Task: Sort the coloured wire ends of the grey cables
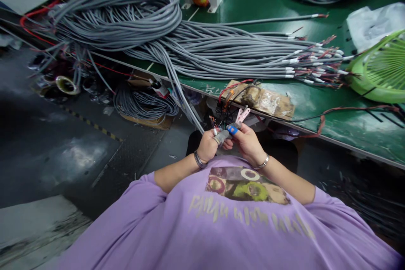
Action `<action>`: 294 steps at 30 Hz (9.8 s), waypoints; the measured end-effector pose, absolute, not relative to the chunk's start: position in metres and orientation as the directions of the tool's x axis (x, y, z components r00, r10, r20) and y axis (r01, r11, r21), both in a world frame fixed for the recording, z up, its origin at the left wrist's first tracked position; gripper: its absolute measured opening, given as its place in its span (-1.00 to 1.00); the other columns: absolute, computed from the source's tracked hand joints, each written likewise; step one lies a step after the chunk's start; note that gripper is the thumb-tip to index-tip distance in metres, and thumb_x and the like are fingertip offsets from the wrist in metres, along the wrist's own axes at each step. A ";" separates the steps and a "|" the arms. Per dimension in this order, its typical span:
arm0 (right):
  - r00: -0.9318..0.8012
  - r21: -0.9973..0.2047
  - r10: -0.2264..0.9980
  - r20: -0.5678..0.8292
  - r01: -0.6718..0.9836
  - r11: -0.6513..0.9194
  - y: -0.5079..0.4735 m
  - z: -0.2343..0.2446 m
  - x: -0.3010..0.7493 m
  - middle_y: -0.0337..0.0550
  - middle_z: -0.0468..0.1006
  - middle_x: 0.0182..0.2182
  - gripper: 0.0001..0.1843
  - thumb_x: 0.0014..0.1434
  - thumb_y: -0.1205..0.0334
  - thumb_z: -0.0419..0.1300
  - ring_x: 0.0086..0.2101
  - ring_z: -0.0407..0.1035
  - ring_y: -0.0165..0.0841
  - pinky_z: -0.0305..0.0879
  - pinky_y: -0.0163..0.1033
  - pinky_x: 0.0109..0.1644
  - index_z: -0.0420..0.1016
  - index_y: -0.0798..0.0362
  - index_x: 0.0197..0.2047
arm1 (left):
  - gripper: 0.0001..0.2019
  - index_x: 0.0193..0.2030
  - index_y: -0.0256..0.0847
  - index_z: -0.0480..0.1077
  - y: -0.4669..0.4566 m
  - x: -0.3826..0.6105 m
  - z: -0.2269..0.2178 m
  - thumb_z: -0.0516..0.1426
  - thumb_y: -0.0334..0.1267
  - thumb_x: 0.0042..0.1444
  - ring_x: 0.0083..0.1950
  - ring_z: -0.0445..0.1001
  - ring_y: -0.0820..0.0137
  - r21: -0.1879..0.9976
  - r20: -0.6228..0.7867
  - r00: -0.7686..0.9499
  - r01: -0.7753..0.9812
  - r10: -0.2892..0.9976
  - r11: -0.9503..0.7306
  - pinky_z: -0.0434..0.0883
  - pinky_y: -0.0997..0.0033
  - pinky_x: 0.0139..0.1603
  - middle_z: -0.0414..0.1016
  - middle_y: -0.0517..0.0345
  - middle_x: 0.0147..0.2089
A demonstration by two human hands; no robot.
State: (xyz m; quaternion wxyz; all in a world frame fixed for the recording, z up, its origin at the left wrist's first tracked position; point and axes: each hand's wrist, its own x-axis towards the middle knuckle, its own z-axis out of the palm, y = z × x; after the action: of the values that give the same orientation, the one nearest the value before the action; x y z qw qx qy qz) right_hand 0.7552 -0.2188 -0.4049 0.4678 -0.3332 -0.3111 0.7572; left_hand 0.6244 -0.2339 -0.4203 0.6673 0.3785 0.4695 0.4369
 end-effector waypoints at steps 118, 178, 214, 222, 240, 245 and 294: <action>-0.226 -0.700 0.880 -0.417 -0.538 -0.470 -0.191 -0.403 0.791 -0.30 0.41 -0.59 -0.61 -0.12 -0.07 0.43 -0.56 0.24 -0.49 0.28 -0.36 -0.50 0.42 0.04 -0.48 | -0.58 -0.50 -0.31 0.46 -0.235 0.630 -0.393 0.31 0.10 -0.13 -0.68 0.33 0.52 0.895 -0.299 0.079 -0.324 0.951 0.308 0.28 0.52 -0.65 0.40 0.19 -0.67; -0.183 -0.644 0.899 -0.398 -0.642 -0.416 -0.183 -0.403 0.774 -0.23 0.65 -0.36 -0.58 -0.01 -0.19 0.39 -0.41 0.45 -0.42 0.35 -0.31 -0.34 0.56 0.01 -0.32 | -0.76 -0.43 -0.26 0.47 -0.229 0.644 -0.405 0.26 -0.10 0.03 -0.63 0.34 0.57 0.999 0.025 0.012 -0.046 1.000 -0.025 0.29 0.59 -0.62 0.48 0.21 -0.58; -0.208 -0.693 0.894 -0.396 -0.571 -0.440 -0.219 -0.411 0.820 -0.28 0.54 -0.47 -0.74 -0.09 0.14 0.42 -0.50 0.33 -0.52 0.24 -0.40 -0.47 0.53 0.04 -0.33 | -0.37 -0.25 -0.21 0.44 -0.255 0.619 -0.374 0.02 0.41 0.07 -0.63 0.32 0.59 0.946 0.014 -0.237 -0.312 0.971 -0.090 -0.01 0.54 -0.72 0.54 0.10 -0.38; -0.286 -0.925 0.949 -0.135 -0.305 -0.224 -0.248 -0.398 0.817 -0.24 0.56 -0.38 -0.72 -0.03 0.11 0.43 -0.48 0.28 -0.48 0.23 -0.34 -0.41 0.59 0.00 -0.24 | -0.69 -0.31 -0.20 0.37 -0.275 0.628 -0.387 0.21 0.03 0.12 -0.64 0.27 0.62 0.995 0.025 -0.063 0.098 0.998 -0.019 0.19 0.61 -0.63 0.42 0.30 -0.53; -0.438 -0.825 0.842 -0.315 -0.311 -0.471 -0.213 -0.396 0.805 -0.27 0.52 -0.58 -0.61 -0.28 0.05 0.54 -0.61 0.30 -0.51 0.29 -0.35 -0.51 0.59 0.09 -0.44 | -0.61 -0.33 -0.25 0.35 -0.239 0.625 -0.393 0.32 0.04 -0.01 -0.70 0.25 0.63 0.974 -0.225 0.250 0.085 0.942 0.211 0.19 0.65 -0.70 0.37 0.33 -0.58; -0.339 -0.828 0.873 -0.351 -0.323 -0.458 -0.216 -0.400 0.801 -0.31 0.46 -0.63 -0.65 -0.24 0.05 0.52 -0.65 0.20 -0.55 0.14 -0.39 -0.58 0.56 0.09 -0.47 | -0.68 -0.33 -0.25 0.40 -0.236 0.625 -0.400 0.31 -0.04 0.01 -0.65 0.36 0.56 0.963 -0.256 0.343 0.168 0.904 0.209 0.29 0.62 -0.64 0.42 0.28 -0.58; -0.274 -0.898 0.916 -0.294 -0.250 -0.363 -0.212 -0.399 0.778 -0.31 0.46 -0.52 -0.61 -0.17 0.02 0.50 -0.54 0.24 -0.51 0.16 -0.32 -0.44 0.49 0.07 -0.40 | -0.73 -0.44 -0.26 0.36 -0.237 0.625 -0.403 0.31 -0.12 -0.06 -0.66 0.35 0.57 0.940 -0.302 0.140 -0.122 0.943 0.319 0.24 0.61 -0.64 0.47 0.24 -0.58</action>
State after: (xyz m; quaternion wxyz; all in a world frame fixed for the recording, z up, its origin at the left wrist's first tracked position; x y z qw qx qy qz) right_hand 0.7784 -0.2120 -0.3988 0.4158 -0.4361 -0.3816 0.7009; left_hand 0.6251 -0.2369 -0.4028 0.6360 0.4067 0.5049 0.4186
